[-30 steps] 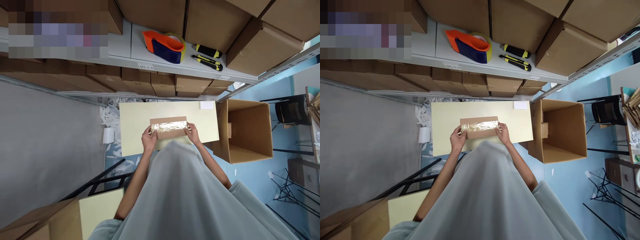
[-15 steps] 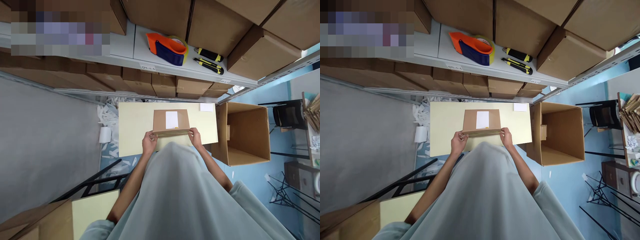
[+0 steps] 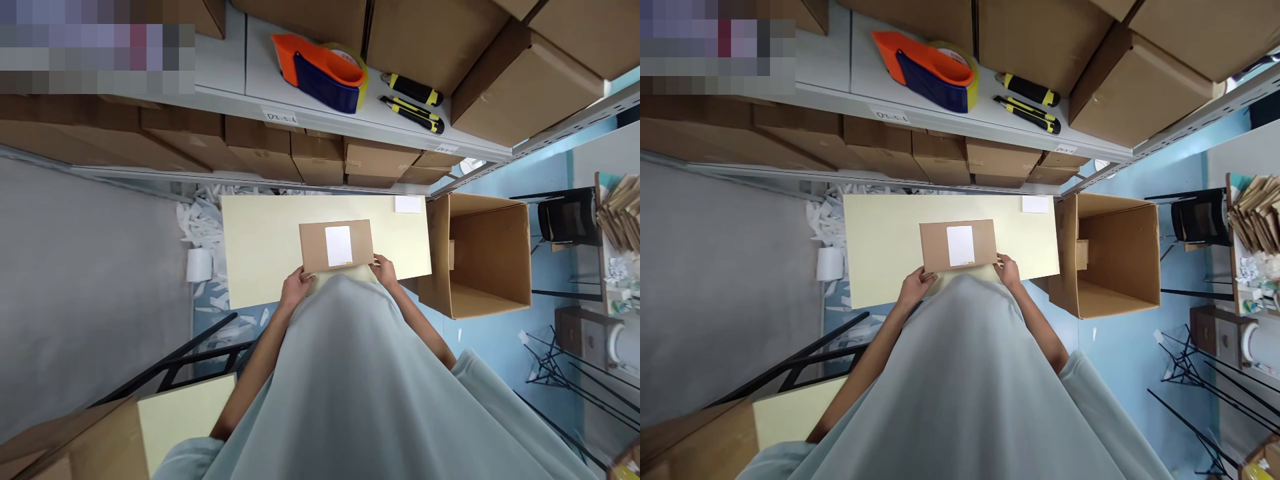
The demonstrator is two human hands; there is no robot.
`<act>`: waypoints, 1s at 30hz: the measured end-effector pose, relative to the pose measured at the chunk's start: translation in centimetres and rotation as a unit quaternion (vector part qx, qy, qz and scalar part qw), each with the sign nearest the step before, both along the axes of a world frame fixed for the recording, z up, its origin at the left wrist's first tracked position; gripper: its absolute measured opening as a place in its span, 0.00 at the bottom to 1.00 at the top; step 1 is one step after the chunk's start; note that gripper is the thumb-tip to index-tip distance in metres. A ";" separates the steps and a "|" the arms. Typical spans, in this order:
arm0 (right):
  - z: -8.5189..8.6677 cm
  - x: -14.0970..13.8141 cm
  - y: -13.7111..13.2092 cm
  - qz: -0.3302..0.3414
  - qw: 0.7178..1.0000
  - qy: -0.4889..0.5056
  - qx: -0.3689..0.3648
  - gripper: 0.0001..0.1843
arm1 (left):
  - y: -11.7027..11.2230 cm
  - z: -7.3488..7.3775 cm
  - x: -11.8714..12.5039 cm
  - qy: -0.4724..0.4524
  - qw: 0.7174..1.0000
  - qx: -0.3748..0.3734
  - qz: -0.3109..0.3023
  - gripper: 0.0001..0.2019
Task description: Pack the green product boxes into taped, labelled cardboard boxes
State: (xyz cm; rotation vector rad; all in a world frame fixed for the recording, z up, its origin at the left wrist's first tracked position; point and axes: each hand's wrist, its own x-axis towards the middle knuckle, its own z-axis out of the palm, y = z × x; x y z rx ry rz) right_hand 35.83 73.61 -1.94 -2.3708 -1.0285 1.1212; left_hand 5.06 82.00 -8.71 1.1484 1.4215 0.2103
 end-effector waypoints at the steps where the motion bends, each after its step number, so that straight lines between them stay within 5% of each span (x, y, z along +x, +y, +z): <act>1: 0.2 0.1 0.1 -0.001 1.000 -0.001 -0.004 0.25 | 0.1 0.1 -0.1 0.006 1.000 0.003 -0.004 0.23; 10: 1.5 0.5 -0.2 0.056 0.995 -0.055 -0.063 0.27 | 1.6 0.1 -0.5 0.029 0.999 0.011 -0.029 0.20; 30: 1.1 0.2 -0.7 0.072 0.990 -0.095 -0.078 0.27 | 1.4 -1.1 -0.8 0.002 1.000 0.002 -0.013 0.24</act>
